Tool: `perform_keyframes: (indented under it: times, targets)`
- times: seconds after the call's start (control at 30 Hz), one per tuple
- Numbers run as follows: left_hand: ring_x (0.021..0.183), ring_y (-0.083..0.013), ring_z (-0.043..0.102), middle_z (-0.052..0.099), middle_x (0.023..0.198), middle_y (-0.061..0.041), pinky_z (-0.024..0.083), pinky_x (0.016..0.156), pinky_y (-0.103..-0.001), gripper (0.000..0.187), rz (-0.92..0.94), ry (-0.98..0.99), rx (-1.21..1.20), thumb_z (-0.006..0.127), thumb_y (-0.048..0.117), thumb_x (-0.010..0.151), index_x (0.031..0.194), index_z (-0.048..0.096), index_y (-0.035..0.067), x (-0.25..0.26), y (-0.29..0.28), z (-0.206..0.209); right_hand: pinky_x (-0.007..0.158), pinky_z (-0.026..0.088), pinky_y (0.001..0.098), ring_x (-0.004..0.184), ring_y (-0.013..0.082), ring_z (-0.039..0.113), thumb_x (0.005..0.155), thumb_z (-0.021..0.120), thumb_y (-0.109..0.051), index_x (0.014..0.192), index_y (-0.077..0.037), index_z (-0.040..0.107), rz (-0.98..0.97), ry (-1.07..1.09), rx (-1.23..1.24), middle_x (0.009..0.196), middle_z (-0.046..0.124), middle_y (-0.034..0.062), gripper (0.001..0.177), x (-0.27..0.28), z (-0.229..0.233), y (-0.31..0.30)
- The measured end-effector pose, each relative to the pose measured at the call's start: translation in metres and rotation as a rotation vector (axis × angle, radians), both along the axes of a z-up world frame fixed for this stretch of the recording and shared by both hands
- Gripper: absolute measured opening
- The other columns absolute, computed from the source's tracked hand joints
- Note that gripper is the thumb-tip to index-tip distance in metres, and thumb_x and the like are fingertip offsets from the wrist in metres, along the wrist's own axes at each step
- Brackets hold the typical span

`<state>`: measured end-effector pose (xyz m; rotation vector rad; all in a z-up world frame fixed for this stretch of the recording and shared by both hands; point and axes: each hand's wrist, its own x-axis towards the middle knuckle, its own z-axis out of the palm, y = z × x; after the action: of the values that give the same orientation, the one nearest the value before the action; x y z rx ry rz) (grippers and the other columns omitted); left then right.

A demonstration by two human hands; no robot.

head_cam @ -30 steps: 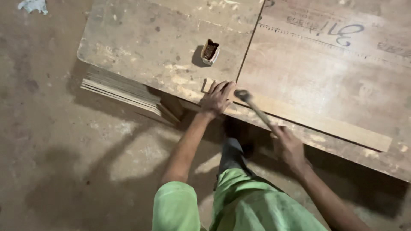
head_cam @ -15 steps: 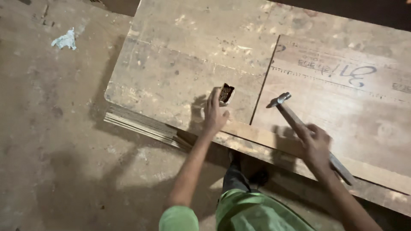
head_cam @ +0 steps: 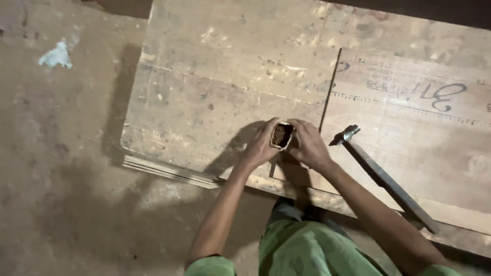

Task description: The person applies adhesive to a wooden strip using a small spatula and then hammers nails into the strip to secure it to a larger plywood board on a workbench.

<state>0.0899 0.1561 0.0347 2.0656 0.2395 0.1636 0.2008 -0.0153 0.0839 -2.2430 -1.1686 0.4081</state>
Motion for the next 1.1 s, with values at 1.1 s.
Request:
perform_keyframes:
  times: [1.1]
  targets:
    - [0.134, -0.0401, 0.053, 0.046, 0.151, -0.023, 0.049, 0.108, -0.049, 0.091, -0.125, 0.118, -0.198, 0.086, 0.016, 0.079, 0.153, 0.033, 0.014, 0.018, -0.046, -0.012, 0.104, 0.047, 0.0468, 0.125, 0.0454, 0.056, 0.075, 0.086, -0.013, 0.15, 0.002, 0.035, -0.087, 0.044, 0.138, 0.14, 0.05, 0.0286, 0.092, 0.006, 0.017, -0.075]
